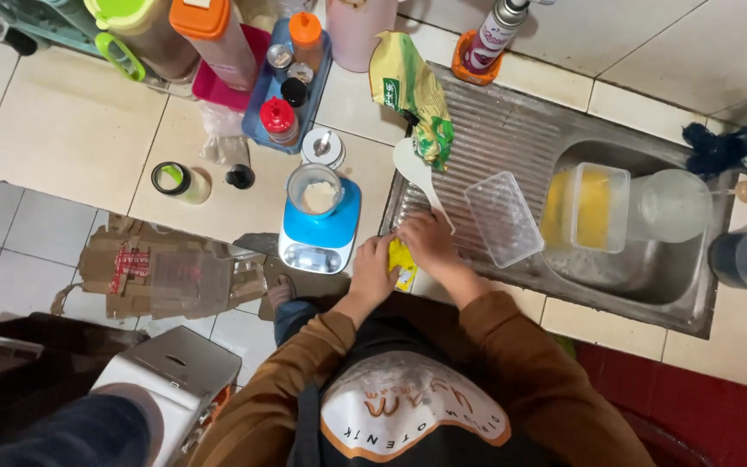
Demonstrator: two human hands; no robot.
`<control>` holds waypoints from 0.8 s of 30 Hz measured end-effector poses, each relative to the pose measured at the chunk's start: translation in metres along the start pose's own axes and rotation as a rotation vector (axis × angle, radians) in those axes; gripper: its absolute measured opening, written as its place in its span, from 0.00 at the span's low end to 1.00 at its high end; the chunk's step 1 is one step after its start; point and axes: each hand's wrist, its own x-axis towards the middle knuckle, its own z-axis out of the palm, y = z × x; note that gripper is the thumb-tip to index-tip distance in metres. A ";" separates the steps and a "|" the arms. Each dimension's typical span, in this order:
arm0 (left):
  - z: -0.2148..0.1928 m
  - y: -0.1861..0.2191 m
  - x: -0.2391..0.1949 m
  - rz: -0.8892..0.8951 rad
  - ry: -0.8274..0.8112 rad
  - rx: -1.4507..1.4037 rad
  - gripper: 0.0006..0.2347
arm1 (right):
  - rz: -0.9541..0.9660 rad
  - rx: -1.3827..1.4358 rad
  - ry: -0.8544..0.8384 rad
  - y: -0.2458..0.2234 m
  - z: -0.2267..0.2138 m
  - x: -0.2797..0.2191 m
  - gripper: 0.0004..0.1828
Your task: The person retrieves a packet of powder from a storage container and places it on the counter. They then use a scoop to transfer white powder from a jar into a blender jar placed on a digital scale. The person adds more powder from a yellow packet into the blender jar while monitoring the scale.
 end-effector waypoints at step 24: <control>-0.057 0.018 0.012 0.147 0.141 -0.806 0.06 | -0.048 0.610 -0.040 0.001 -0.113 0.055 0.07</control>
